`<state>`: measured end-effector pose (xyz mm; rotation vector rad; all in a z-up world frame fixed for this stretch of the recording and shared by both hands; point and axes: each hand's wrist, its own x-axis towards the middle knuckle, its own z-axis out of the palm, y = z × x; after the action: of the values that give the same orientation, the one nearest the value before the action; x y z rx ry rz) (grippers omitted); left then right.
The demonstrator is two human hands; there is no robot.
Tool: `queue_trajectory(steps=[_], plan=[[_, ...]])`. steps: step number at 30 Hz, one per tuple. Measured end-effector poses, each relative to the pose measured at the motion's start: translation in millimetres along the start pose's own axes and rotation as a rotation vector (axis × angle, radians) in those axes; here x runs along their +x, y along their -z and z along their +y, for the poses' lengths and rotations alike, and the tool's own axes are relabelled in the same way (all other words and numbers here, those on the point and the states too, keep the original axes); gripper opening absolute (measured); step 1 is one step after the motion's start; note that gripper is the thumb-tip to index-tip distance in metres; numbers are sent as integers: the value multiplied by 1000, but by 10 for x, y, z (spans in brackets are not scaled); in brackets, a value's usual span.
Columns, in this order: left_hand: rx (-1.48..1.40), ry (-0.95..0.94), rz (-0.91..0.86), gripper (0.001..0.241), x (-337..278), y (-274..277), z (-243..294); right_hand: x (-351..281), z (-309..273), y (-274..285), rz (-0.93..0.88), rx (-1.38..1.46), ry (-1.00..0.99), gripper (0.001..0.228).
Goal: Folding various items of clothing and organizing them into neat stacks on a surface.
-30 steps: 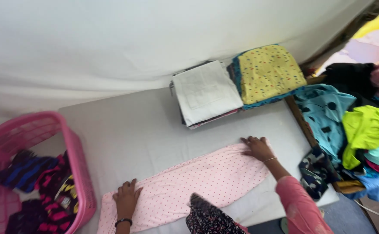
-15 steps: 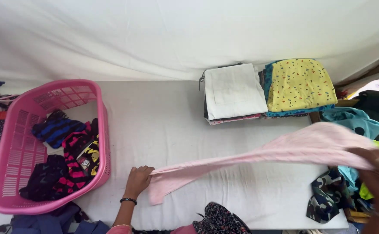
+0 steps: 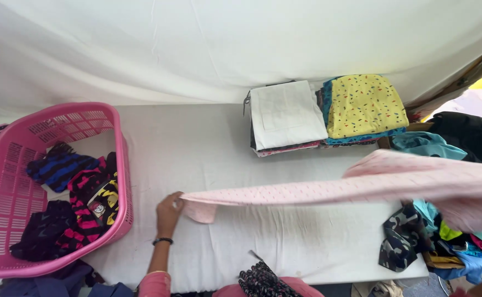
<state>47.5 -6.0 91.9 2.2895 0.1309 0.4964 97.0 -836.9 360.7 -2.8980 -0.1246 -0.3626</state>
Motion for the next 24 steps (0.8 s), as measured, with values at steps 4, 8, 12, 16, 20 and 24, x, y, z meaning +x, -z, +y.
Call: queue_trajectory(steps=[4, 8, 12, 16, 20, 24], plan=[[114, -206, -5, 19, 432, 418, -263, 163, 241, -484, -36, -41, -87, 40], [209, -218, -13, 18, 751, 797, 187, 380, 318, -1016, 16, -66, -1, 37], [412, -220, 136, 10, 806, 871, 525, 143, 305, -1321, 297, -125, -30, 21], [782, -113, 95, 4, 315, 661, 207, -381, 76, -1712, 647, -8, -53, 9], [460, 93, 144, 14, -617, 38, -354, -1096, 48, -2879, 637, -52, -436, 28], [145, 392, 615, 47, -1258, -721, -858, -1657, 291, -4008, 454, 438, -1282, 56]])
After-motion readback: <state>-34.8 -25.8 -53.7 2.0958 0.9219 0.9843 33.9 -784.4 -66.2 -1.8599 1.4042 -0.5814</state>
